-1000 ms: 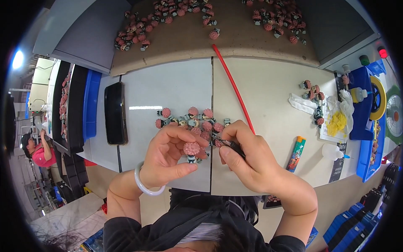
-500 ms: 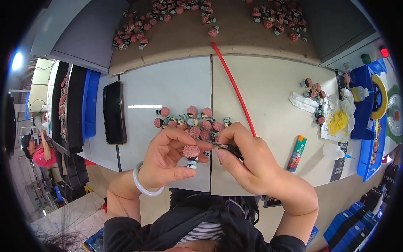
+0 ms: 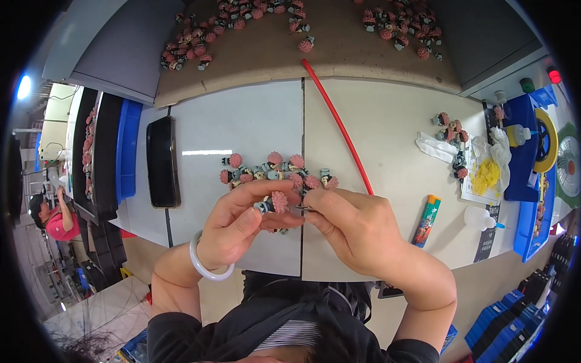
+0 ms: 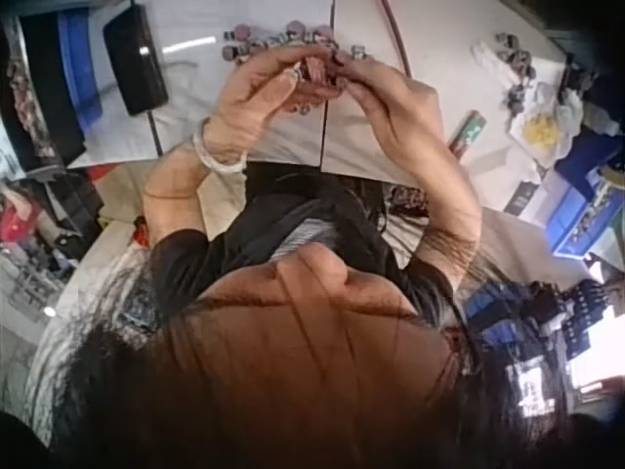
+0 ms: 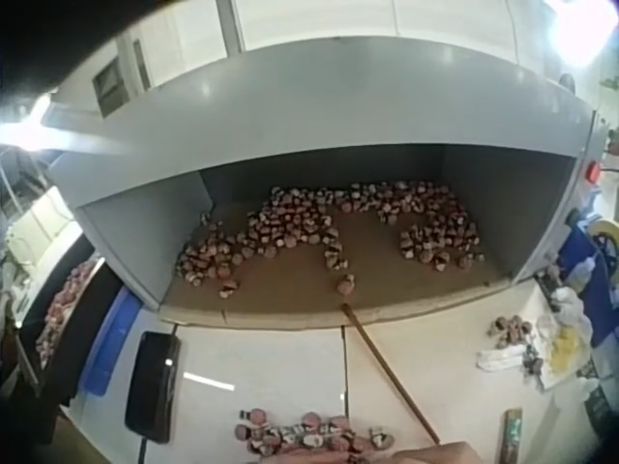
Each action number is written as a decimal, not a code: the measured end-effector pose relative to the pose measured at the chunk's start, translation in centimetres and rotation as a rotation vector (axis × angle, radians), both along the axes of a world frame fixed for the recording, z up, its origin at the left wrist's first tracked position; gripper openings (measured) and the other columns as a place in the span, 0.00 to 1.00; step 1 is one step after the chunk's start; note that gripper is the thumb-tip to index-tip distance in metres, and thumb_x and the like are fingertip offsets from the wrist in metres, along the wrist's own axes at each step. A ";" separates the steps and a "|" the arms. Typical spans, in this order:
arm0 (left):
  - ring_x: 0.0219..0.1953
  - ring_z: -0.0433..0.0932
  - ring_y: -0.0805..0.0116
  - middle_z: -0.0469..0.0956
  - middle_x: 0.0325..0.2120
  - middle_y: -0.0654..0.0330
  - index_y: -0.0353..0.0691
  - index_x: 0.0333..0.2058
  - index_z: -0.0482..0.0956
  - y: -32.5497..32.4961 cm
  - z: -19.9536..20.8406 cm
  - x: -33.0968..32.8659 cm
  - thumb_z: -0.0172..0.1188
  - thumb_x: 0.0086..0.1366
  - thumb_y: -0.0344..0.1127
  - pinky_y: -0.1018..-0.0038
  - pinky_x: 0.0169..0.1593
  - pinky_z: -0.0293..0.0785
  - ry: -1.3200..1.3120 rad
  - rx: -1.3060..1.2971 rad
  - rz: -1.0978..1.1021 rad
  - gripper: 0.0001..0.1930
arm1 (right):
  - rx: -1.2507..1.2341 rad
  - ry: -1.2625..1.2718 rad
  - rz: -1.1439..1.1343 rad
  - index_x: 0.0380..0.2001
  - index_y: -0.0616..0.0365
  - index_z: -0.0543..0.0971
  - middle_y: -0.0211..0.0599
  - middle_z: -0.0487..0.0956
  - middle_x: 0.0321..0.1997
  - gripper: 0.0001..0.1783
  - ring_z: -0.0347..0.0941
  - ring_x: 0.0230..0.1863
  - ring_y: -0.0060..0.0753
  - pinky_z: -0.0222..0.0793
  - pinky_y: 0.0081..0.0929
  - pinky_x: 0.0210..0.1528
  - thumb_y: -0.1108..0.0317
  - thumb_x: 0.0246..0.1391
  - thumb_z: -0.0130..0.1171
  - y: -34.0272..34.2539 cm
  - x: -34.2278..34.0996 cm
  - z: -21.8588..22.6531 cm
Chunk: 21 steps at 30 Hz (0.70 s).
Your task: Assembling and painting small figurines at a factory workbench using a brush and tweezers.
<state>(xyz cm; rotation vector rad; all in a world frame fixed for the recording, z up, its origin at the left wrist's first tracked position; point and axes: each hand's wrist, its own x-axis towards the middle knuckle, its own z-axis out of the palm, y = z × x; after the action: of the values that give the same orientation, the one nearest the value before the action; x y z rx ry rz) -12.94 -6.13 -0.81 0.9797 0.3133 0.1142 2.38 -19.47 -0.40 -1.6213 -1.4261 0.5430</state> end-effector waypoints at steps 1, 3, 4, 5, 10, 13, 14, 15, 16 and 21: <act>0.48 0.71 0.59 0.67 0.48 0.52 0.32 0.54 0.59 0.0 0.0 0.1 0.47 0.63 0.41 0.66 0.51 0.68 -0.001 -0.001 0.000 0.24 | -0.001 -0.001 0.000 0.34 0.63 0.70 0.41 0.72 0.22 0.08 0.68 0.19 0.38 0.63 0.24 0.22 0.78 0.47 0.52 0.0 -0.1 0.1; 0.48 0.71 0.58 0.66 0.49 0.51 0.32 0.55 0.58 0.0 0.0 0.2 0.46 0.64 0.39 0.67 0.52 0.67 0.025 -0.010 0.007 0.24 | -0.054 -0.007 -0.015 0.33 0.62 0.70 0.41 0.73 0.22 0.08 0.68 0.19 0.38 0.64 0.25 0.22 0.78 0.47 0.53 0.0 -0.2 0.1; 0.48 0.71 0.58 0.66 0.49 0.51 0.32 0.55 0.58 0.1 0.0 0.2 0.46 0.64 0.39 0.67 0.52 0.67 0.025 -0.010 0.007 0.24 | -0.055 -0.007 -0.014 0.33 0.62 0.70 0.41 0.73 0.22 0.08 0.68 0.19 0.38 0.64 0.25 0.22 0.78 0.47 0.53 0.1 -0.3 0.0; 0.48 0.71 0.57 0.66 0.49 0.51 0.33 0.55 0.58 0.2 0.2 0.1 0.45 0.65 0.39 0.67 0.52 0.67 0.052 -0.020 -0.001 0.23 | -0.050 -0.024 -0.018 0.33 0.62 0.70 0.41 0.72 0.22 0.08 0.69 0.19 0.39 0.64 0.26 0.22 0.78 0.47 0.53 0.1 -0.3 0.0; 0.47 0.71 0.58 0.66 0.48 0.52 0.34 0.51 0.62 0.1 -0.3 -0.2 0.44 0.65 0.37 0.64 0.52 0.67 0.047 -0.021 0.010 0.19 | -0.032 -0.051 -0.008 0.33 0.62 0.70 0.42 0.72 0.22 0.08 0.69 0.20 0.41 0.64 0.27 0.22 0.78 0.47 0.52 0.3 -0.3 0.1; 0.46 0.72 0.59 0.67 0.47 0.54 0.33 0.47 0.65 0.0 -0.6 -0.1 0.44 0.65 0.37 0.62 0.52 0.68 -0.005 -0.021 0.020 0.16 | -0.019 -0.054 -0.020 0.33 0.62 0.70 0.42 0.72 0.22 0.07 0.68 0.19 0.42 0.64 0.27 0.22 0.78 0.47 0.52 0.3 -0.2 0.0; 0.46 0.72 0.60 0.67 0.47 0.55 0.34 0.46 0.65 0.1 -0.5 0.0 0.45 0.64 0.37 0.62 0.51 0.69 0.005 -0.040 0.029 0.16 | -0.006 -0.053 -0.030 0.33 0.63 0.70 0.41 0.72 0.22 0.07 0.68 0.19 0.41 0.63 0.26 0.22 0.78 0.47 0.52 0.3 -0.2 -0.1; 0.45 0.72 0.60 0.67 0.46 0.56 0.34 0.45 0.66 0.1 -0.4 0.0 0.46 0.64 0.37 0.62 0.51 0.69 0.015 -0.060 0.037 0.15 | 0.007 -0.053 -0.040 0.32 0.63 0.70 0.40 0.72 0.21 0.07 0.68 0.19 0.39 0.63 0.26 0.22 0.77 0.46 0.53 0.3 -0.2 -0.1; 0.45 0.72 0.60 0.67 0.46 0.56 0.34 0.45 0.66 0.1 -0.5 0.0 0.46 0.64 0.37 0.62 0.51 0.69 0.013 -0.061 0.036 0.15 | 0.006 -0.054 -0.040 0.32 0.63 0.70 0.40 0.72 0.21 0.07 0.68 0.19 0.39 0.63 0.26 0.22 0.77 0.46 0.53 0.3 -0.1 0.0; 0.47 0.71 0.64 0.68 0.46 0.58 0.34 0.45 0.67 0.4 -0.8 0.0 0.54 0.58 0.29 0.61 0.52 0.68 0.020 -0.012 0.031 0.15 | -0.319 -0.287 -0.412 0.31 0.62 0.71 0.39 0.70 0.18 0.12 0.67 0.17 0.32 0.62 0.24 0.22 0.72 0.41 0.60 0.4 1.6 1.0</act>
<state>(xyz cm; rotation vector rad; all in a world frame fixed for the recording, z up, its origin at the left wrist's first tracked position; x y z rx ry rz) -12.92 -5.73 -1.65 0.9648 0.3469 0.1311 4.01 -19.03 0.56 -2.2538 -1.1909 0.3147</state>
